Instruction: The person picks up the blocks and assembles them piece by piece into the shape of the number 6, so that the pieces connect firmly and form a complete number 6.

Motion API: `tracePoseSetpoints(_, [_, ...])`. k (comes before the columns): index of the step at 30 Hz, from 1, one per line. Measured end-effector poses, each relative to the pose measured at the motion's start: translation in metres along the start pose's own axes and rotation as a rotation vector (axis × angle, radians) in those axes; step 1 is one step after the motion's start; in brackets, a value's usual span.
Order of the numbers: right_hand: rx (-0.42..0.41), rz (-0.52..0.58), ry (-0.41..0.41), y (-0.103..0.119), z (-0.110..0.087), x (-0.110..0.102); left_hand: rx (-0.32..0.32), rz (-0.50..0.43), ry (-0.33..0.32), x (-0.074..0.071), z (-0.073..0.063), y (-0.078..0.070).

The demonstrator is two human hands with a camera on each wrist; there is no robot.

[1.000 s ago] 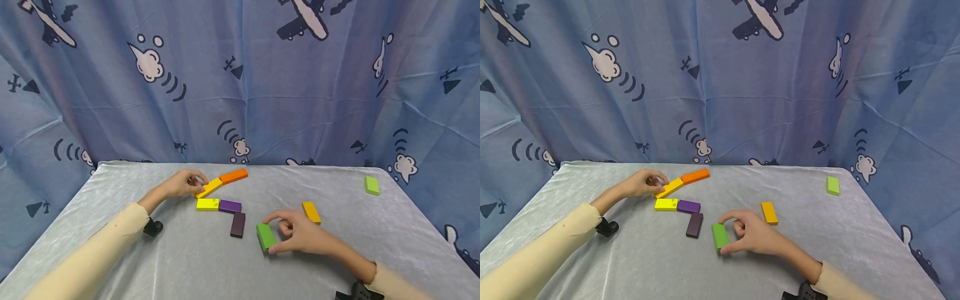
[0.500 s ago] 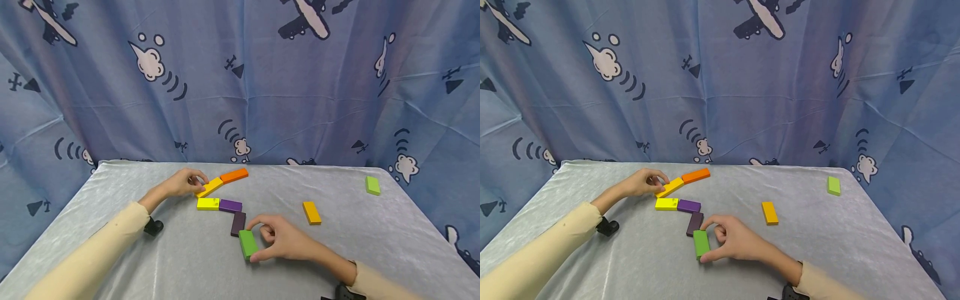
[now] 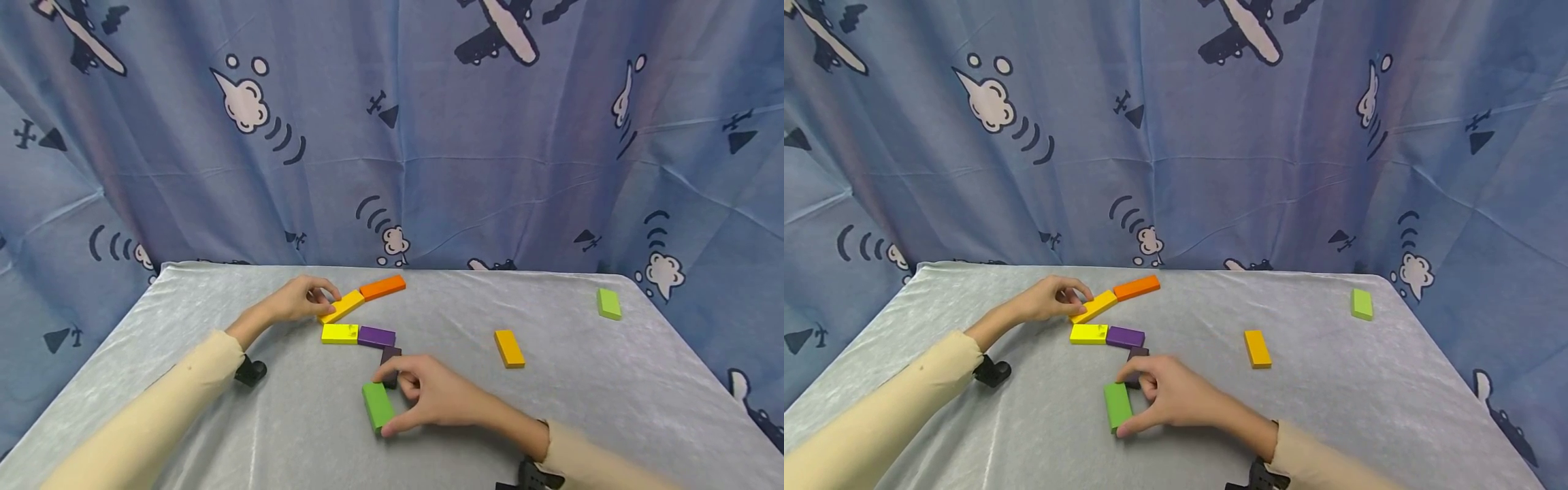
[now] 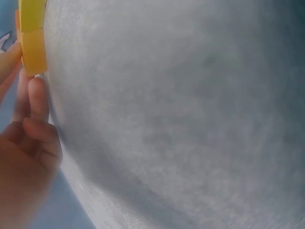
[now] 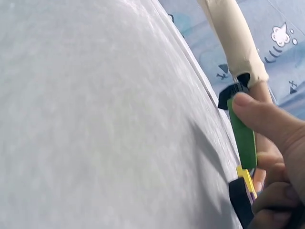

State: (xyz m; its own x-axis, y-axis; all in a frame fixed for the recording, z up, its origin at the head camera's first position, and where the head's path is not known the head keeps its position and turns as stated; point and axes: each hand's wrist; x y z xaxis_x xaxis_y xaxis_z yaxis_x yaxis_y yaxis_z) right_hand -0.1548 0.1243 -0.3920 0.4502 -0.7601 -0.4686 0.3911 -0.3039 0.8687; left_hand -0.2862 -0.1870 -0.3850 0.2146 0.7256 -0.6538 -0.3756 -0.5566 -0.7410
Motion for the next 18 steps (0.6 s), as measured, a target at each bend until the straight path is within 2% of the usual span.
tracePoseSetpoints(5, [-0.006, -0.053, -0.018, 0.002, 0.003, 0.01, -0.006, 0.001, 0.003, 0.0, 0.0, 0.0])
tracePoseSetpoints(18, [0.076, -0.139, -0.04, 0.005, 0.007, 0.02, -0.013, 0.004, -0.002, 0.0, -0.001, -0.001])
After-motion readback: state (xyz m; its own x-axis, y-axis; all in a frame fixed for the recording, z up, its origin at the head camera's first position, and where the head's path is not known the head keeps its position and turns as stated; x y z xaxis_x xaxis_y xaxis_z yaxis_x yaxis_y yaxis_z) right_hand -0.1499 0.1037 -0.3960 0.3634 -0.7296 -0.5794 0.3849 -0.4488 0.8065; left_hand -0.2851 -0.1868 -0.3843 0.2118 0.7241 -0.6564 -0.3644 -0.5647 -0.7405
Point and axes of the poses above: each hand's wrist, its own z-axis towards the middle knuckle, its own x-axis out of the palm, y = z × x, and after that the axes turned 14 degrees about -y, right-handed
